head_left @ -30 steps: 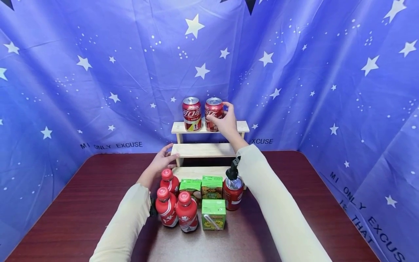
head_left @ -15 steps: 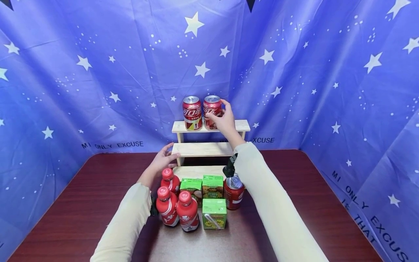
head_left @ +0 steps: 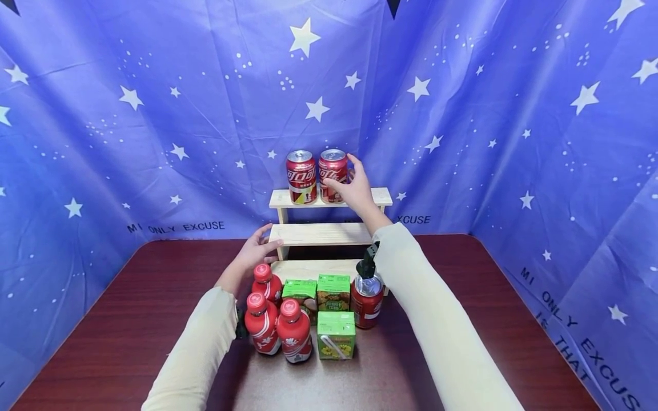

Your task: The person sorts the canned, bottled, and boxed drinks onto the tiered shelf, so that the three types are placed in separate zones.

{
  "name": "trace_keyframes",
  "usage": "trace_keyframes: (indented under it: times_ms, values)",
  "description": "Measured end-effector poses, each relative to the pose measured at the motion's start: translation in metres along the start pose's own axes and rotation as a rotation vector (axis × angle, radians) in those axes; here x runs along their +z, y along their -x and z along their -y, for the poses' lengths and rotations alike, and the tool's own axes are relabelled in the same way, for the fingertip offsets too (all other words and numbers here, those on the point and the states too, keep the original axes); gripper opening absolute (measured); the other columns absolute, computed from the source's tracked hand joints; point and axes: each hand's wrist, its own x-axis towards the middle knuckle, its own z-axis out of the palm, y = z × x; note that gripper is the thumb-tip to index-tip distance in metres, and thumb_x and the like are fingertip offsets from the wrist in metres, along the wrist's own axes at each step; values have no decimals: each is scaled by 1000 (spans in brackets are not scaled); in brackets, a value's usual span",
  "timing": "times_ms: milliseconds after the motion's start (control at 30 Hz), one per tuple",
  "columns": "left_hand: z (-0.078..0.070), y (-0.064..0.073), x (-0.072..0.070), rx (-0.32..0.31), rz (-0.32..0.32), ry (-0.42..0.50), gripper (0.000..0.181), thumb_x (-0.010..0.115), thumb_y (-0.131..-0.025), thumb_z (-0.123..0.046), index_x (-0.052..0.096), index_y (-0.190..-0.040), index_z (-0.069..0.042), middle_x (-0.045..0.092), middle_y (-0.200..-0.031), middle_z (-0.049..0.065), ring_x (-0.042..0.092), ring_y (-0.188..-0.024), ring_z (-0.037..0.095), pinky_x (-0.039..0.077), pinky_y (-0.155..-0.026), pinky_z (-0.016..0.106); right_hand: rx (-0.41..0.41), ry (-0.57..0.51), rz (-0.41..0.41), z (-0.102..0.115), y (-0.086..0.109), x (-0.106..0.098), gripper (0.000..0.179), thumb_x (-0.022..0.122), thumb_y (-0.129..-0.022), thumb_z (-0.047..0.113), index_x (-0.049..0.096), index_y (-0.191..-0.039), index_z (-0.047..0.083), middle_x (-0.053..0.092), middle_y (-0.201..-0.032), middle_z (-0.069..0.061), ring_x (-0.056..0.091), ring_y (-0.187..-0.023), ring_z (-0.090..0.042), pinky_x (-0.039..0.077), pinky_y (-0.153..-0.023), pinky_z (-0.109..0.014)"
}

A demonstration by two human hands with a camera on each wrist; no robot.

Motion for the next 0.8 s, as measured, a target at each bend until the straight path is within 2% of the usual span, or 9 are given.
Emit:
trace_keyframes:
  times_ms: [100, 200, 333, 500, 800]
  values:
    - [1, 0, -1, 1, -6, -1, 70, 54, -94, -10, 13, -151, -15, 33, -144, 25, 44, -124, 35, 48, -97, 48, 9, 29, 10, 2, 4, -6, 87, 75, -79, 30, 23, -148, 21, 28, -152, -12, 31, -138, -30, 32, -114, -39]
    - [2, -1, -1, 6, -2, 11, 70, 53, -94, -9, 12, -151, -15, 32, -144, 26, 43, -125, 37, 46, -99, 50, 23, 38, 10, 3, 8, -13, 85, 75, -79, 30, 24, -147, 20, 28, -151, -14, 33, -137, -31, 34, -112, -40]
    - [2, -2, 0, 11, 3, 14, 71, 53, -95, -10, 11, -151, -14, 32, -144, 27, 42, -126, 38, 44, -100, 52, 25, 50, 0, 2, 17, -22, 79, 74, -80, 31, 30, -145, 17, 33, -147, -15, 40, -132, -32, 39, -108, -41]
    - [4, -2, 0, 4, -2, 14, 71, 54, -94, -11, 12, -151, -15, 32, -143, 26, 43, -126, 38, 47, -98, 50, -6, 77, 8, 0, 35, -31, 68, 73, -81, 31, 41, -139, 15, 48, -135, -19, 53, -119, -33, 48, -99, -41]
    - [4, -3, 0, 6, 6, 11, 71, 54, -95, -11, 11, -151, -15, 32, -145, 25, 42, -127, 36, 47, -98, 49, -49, 120, 116, -11, 79, -61, 56, 71, -83, 30, 49, -132, 12, 57, -123, -18, 60, -108, -31, 53, -90, -42]
